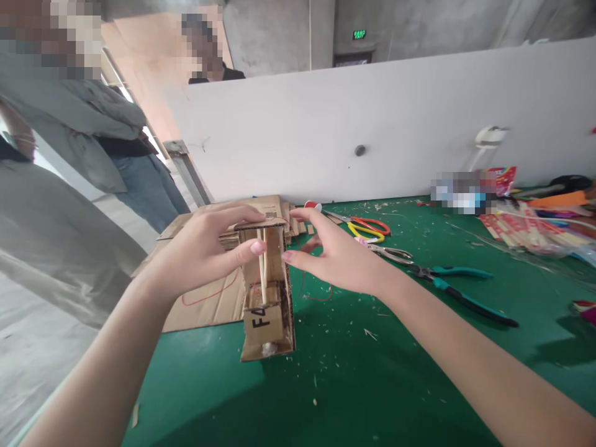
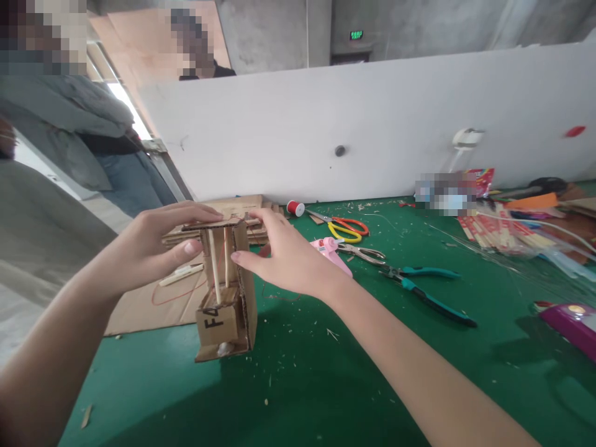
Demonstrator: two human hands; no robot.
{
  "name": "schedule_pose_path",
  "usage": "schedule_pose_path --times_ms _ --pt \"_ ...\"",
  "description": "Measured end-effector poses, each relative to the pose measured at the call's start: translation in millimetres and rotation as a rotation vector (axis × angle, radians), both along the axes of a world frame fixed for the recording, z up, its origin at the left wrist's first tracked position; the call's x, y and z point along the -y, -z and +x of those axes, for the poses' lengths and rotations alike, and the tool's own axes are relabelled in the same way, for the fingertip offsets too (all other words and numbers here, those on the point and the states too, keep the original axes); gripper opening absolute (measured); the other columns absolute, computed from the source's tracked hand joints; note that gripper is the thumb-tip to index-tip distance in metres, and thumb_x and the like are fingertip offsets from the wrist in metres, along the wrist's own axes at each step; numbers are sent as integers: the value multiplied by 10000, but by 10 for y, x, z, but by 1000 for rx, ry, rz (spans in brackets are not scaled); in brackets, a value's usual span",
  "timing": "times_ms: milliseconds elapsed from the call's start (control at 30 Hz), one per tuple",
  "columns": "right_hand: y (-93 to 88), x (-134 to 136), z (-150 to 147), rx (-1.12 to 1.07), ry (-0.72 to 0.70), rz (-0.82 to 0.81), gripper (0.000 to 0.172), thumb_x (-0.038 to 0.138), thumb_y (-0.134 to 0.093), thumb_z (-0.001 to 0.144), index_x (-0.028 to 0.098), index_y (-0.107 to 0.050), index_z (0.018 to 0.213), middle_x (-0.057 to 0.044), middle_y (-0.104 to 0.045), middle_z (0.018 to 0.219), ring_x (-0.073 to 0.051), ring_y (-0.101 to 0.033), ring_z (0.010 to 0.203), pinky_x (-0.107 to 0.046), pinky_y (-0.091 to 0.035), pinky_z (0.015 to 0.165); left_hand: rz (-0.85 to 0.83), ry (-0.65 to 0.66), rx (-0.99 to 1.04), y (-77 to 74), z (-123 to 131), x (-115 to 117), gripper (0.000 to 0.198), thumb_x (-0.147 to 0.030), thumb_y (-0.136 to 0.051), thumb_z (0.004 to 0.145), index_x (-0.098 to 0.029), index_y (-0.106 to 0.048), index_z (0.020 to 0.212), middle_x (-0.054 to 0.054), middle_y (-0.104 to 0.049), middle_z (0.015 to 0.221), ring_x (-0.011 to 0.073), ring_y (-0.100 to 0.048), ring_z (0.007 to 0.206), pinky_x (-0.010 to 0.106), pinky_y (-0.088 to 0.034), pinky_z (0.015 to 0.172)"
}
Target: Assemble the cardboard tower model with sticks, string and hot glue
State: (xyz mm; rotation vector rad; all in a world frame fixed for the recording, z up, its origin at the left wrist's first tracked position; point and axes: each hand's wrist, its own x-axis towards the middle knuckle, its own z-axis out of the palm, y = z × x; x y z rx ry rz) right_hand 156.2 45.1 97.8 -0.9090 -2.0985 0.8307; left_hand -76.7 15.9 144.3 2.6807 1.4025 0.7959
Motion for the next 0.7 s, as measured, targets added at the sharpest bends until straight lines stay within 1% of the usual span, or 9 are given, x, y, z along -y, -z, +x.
schedule_pose_path --times_ms 67,167,233,300,367,433,567,633,700 --pt "21 -20 0 -25 -37 -29 665 488 -621 862 275 -373 1441 -87 -427 1512 -195 -642 951 -393 -563 764 9 2 -9 -15 18 18 421 -488 -530 945 -156 -618 1189 85 -669 1231 227 -617 1133 347 -478 958" --pt "52 -45 -5 -61 -71 -65 634 474 -625 867 304 -379 1426 -69 -493 1451 -204 -638 992 -395 -559 788 51 2 -35 -18 38 19 446 -514 -529 939 -152 -626 1181 91 -684 1201 234 -625 1103 358 -468 938" --pt "66 -54 -9 -70 -74 -84 628 479 -630 866 294 -388 1415 -75 -574 1345 -222 -629 1043 -399 -551 809 70 13 -60 -13 42 13 450 -523 -513 946 -170 -628 1201 87 -684 1211 237 -622 1111 367 -457 947" --pt "71 -57 -11 -66 -70 -94 613 477 -635 864 274 -405 1395 -74 -644 1191 -230 -630 1044 -402 -541 812 77 30 -76 -6 38 11 443 -514 -467 973 -202 -617 1250 75 -673 1247 233 -613 1142 373 -449 963" --pt "63 -56 -11 -59 -65 -87 591 461 -642 860 261 -423 1371 -57 -664 1048 -223 -641 982 -399 -535 790 70 37 -81 -1 31 16 445 -502 -410 1001 -229 -597 1300 65 -654 1294 231 -595 1185 385 -444 983" --pt "46 -53 -6 -64 -65 -78 574 451 -649 853 255 -439 1350 -42 -650 981 -213 -640 936 -391 -532 769 53 41 -61 3 26 26 477 -512 -361 1015 -223 -596 1314 75 -641 1313 236 -584 1208 402 -445 999" --pt "3 -56 10 -105 -32 -57 512 470 -617 871 241 -473 1306 -62 -610 1065 -201 -624 953 -361 -528 754 -15 72 36 6 33 38 561 -542 -264 1025 -198 -626 1280 95 -630 1288 233 -590 1189 403 -471 997" --pt "-14 -60 14 -113 31 -16 460 449 -583 895 224 -477 1282 -86 -576 1156 -190 -619 953 -347 -522 747 -11 79 47 6 38 32 571 -555 -250 1021 -217 -639 1267 87 -633 1258 230 -601 1158 393 -485 980" --pt "-30 -50 16 -105 132 86 382 395 -566 905 198 -488 1224 -111 -536 1224 -169 -615 908 -338 -512 739 19 80 33 7 40 19 581 -575 -252 1012 -231 -647 1262 85 -641 1213 235 -617 1108 389 -496 953"
